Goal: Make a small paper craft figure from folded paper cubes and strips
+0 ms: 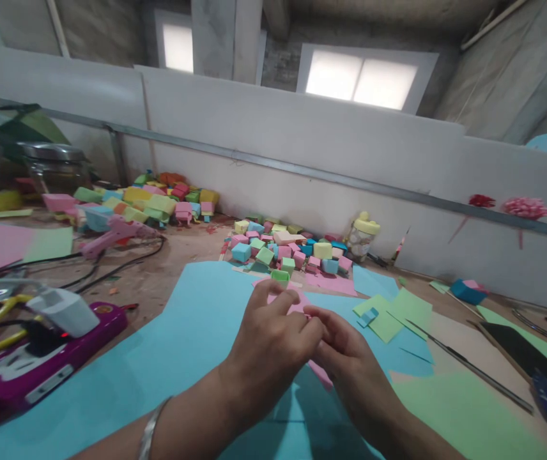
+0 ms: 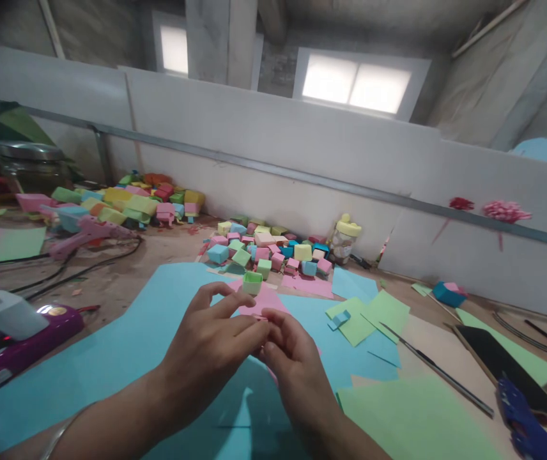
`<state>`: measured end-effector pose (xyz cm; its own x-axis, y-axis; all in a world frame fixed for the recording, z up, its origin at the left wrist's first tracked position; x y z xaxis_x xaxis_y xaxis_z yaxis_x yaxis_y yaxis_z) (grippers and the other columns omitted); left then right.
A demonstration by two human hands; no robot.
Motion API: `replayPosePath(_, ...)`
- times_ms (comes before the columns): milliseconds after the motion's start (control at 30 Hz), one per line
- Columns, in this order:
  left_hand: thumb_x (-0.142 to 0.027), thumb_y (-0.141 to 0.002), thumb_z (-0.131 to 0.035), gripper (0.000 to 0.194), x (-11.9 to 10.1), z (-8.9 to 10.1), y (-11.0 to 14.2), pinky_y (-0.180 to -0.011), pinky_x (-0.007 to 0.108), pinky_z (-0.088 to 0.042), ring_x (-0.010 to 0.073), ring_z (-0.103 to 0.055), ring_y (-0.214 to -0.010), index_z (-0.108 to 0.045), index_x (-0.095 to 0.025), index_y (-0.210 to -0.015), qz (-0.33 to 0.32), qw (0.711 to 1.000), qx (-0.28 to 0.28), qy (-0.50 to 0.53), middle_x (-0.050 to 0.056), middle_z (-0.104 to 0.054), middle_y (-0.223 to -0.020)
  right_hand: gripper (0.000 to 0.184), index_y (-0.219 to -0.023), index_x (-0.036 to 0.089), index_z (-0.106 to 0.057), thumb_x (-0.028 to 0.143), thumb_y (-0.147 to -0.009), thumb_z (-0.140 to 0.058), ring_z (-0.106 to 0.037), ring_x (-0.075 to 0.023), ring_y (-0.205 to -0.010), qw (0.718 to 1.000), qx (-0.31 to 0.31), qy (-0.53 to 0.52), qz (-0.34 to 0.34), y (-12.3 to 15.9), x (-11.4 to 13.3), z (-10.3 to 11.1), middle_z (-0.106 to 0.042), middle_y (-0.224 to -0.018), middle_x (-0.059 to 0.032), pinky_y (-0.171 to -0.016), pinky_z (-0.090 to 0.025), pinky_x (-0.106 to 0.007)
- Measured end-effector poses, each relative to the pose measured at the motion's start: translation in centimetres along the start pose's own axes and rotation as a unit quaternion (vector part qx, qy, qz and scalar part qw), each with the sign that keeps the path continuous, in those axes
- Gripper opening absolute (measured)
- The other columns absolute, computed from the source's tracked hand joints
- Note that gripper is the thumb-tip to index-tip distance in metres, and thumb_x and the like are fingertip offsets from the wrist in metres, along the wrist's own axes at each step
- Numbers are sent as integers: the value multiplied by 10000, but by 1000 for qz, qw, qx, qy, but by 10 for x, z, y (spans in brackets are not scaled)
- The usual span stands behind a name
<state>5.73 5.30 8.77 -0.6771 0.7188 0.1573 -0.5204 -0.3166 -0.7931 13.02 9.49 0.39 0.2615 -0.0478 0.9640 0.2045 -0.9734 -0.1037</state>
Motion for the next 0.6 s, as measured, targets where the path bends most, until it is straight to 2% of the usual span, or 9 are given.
replayPosePath(100,-56,-839,-433,209,1,-1,0,-753,427,-395,204,-630,-742,-615,-157,-854,9,1000,4,-11,1,-658,-574,205,-981,215,-573,165,-784,-600,-564,-170,-1002,999,11,16,35,0,4,-4,-636,-1026,-20,-858,-447,-296)
replayPosePath(167,-59,-852,-414,253,1,0,1,-756,435,-402,207,-638,-736,-591,-137,-1015,12,1000,-2,-27,12,-667,-585,199,-988,213,-570,176,-793,-585,-570,-179,-994,998,17,29,48,0,4,-7,-637,-1025,-25,-861,-446,-315)
replayPosePath(233,-58,-860,-395,292,2,-1,2,-769,445,-408,214,-645,-748,-562,-115,-1093,20,999,-3,-43,14,-660,-562,251,-1043,213,-549,166,-798,-565,-567,-184,-1001,998,23,33,52,-1,3,-9,-630,-1050,-34,-881,-435,-333)
replayPosePath(367,-72,-873,-382,284,2,-1,3,-777,472,-424,237,-649,-794,-584,-108,-1070,27,998,-1,-62,22,-656,-550,319,-1097,220,-524,121,-793,-540,-538,-183,-1049,995,23,53,78,2,6,-9,-600,-1117,-38,-926,-411,-344)
replayPosePath(600,-82,-831,-505,181,-9,11,2,-781,460,-470,209,-640,-714,-634,-97,-956,-17,997,-59,-45,12,-661,-593,267,-1016,225,-593,113,-780,-542,-568,-164,-992,996,-13,52,73,8,15,-10,-636,-1028,-11,-894,-436,-319)
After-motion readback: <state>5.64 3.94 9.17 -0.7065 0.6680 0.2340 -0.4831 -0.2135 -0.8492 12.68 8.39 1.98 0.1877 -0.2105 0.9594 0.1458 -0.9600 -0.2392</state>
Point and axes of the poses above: each hand's wrist, its own y-axis away from the middle knuckle, its own z-axis out of the back of the hand, x = y × z, the point moved 9 cm from there along -y, towards the middle knuckle
